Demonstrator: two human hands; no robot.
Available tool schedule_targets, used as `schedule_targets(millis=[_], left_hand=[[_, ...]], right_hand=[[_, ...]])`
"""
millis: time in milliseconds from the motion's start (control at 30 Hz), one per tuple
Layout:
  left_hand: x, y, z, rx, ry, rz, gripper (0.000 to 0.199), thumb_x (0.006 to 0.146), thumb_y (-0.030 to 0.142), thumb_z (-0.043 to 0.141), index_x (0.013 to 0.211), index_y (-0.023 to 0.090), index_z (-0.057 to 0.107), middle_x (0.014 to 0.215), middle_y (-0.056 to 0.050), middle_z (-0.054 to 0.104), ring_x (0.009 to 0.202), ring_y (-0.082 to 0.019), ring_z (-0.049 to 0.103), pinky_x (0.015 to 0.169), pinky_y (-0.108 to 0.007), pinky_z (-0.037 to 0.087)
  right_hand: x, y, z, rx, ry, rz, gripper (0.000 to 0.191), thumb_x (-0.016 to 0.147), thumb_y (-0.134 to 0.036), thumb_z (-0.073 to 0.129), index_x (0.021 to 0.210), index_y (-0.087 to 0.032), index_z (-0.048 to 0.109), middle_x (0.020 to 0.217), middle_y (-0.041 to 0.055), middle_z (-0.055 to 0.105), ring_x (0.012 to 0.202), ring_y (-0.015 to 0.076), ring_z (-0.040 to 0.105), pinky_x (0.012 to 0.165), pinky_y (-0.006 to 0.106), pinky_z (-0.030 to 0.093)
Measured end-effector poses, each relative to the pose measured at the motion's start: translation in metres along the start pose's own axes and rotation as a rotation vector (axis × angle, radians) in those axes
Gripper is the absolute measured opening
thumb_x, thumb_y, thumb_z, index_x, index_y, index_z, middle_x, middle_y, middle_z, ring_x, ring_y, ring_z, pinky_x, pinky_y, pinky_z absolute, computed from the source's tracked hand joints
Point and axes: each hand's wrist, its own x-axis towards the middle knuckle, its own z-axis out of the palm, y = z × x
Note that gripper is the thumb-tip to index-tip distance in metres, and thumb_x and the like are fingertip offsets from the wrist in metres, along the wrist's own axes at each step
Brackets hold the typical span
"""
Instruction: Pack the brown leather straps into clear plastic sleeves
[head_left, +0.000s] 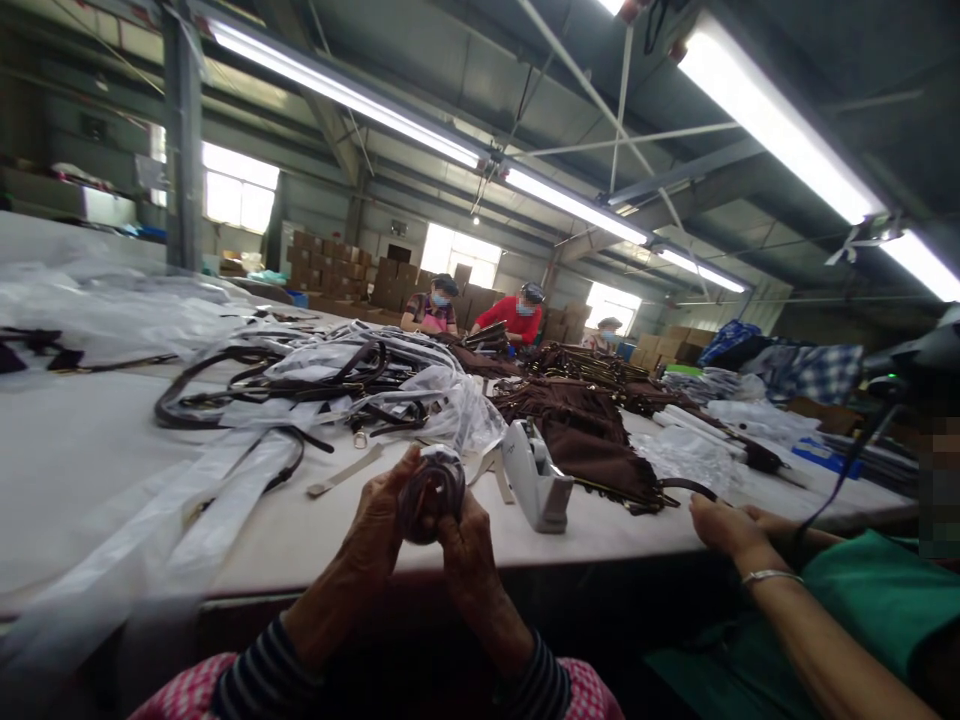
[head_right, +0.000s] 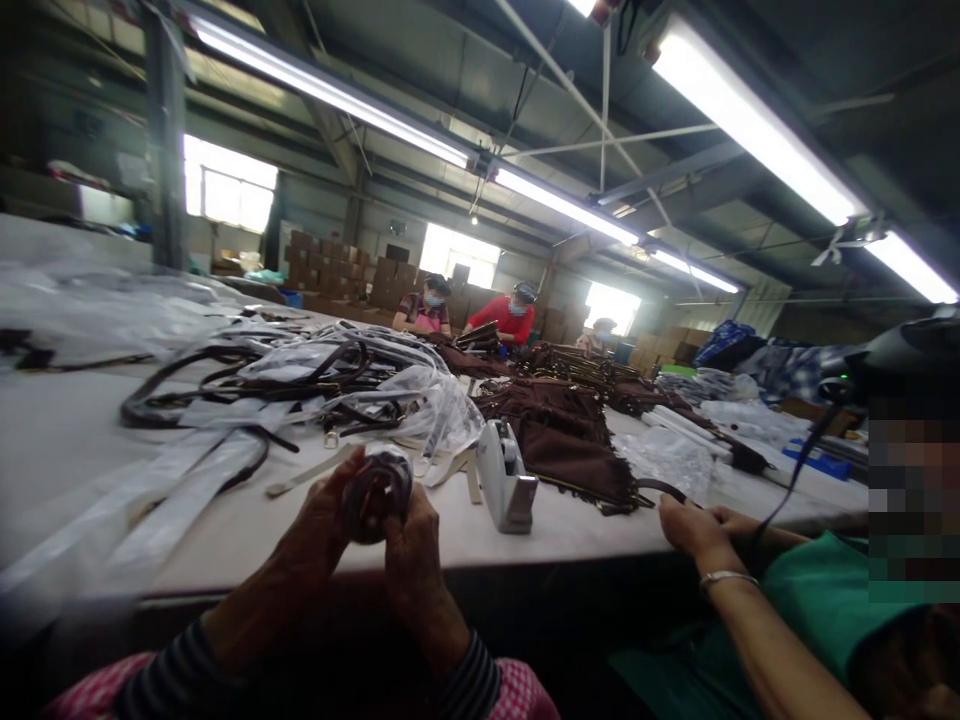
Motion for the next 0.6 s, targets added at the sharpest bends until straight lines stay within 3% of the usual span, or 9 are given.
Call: schedule_targets(millis=[133, 200, 267, 333, 467, 600], left_hand=[[0.002, 0.027, -0.017, 0.218, -0.164, 0.034, 0.050, 0.090, 0.065, 0.066, 0.101, 0.017, 0.074, 0.099, -0.009, 0.078, 0.089, -0.026, 0.070, 0.079, -0.036, 0.054], [0.004, 0.051, -0.023, 0.511, -0.317, 0.008, 0.050, 0.090, 0.063, 0.066, 0.105, 0.017, 0.076, 0.103, -0.010, 0.078, 0.097, -0.029, 0.070, 0.084, -0.038, 0.051], [0.007, 0.071, -0.027, 0.857, -0.473, 0.059, 0.044, 0.084, 0.056, 0.075, 0.108, 0.019, 0.077, 0.104, -0.007, 0.077, 0.100, -0.029, 0.068, 0.087, -0.035, 0.048], [0.012, 0.080, -0.031, 1.134, -0.557, 0.135, 0.041, 0.083, 0.053, 0.077, 0.108, 0.020, 0.076, 0.102, -0.005, 0.075, 0.098, -0.028, 0.065, 0.085, -0.034, 0.046], [0.020, 0.058, -0.047, 1.403, -0.506, 0.278, 0.037, 0.089, 0.052, 0.069, 0.106, 0.019, 0.072, 0.100, -0.006, 0.069, 0.094, -0.028, 0.059, 0.084, -0.036, 0.044], [0.016, 0.023, -0.067, 1.443, -0.458, 0.368, 0.019, 0.089, 0.039, 0.069, 0.096, 0.022, 0.071, 0.096, -0.004, 0.066, 0.099, -0.028, 0.053, 0.087, -0.038, 0.043]], right_hand=[[0.007, 0.002, -0.016, -0.444, -0.022, -0.271, 0.020, 0.105, -0.029, 0.041, 0.105, -0.018, 0.058, 0.099, 0.0110, 0.066, 0.083, 0.0226, 0.063, 0.070, 0.032, 0.049], [0.014, 0.002, -0.021, -0.729, -0.110, -0.406, 0.011, 0.102, -0.021, 0.045, 0.105, -0.018, 0.056, 0.102, 0.0117, 0.064, 0.076, 0.0212, 0.061, 0.061, 0.030, 0.046], [0.023, 0.004, -0.021, -0.940, -0.210, -0.512, 0.009, 0.099, -0.015, 0.049, 0.106, -0.017, 0.055, 0.104, 0.0123, 0.063, 0.074, 0.0209, 0.060, 0.055, 0.029, 0.044], [0.032, 0.009, -0.017, -1.060, -0.292, -0.622, 0.013, 0.099, -0.010, 0.049, 0.109, -0.016, 0.054, 0.106, 0.0137, 0.063, 0.080, 0.0224, 0.061, 0.057, 0.030, 0.046], [0.036, 0.023, -0.009, -1.127, -0.415, -0.692, 0.018, 0.098, -0.007, 0.051, 0.115, -0.014, 0.053, 0.107, 0.0134, 0.063, 0.089, 0.0248, 0.062, 0.063, 0.031, 0.050], [0.025, 0.022, -0.018, -0.915, -0.550, -0.491, 0.022, 0.101, -0.026, 0.062, 0.120, -0.019, 0.053, 0.117, 0.0107, 0.062, 0.099, 0.0239, 0.064, 0.072, 0.030, 0.054]])
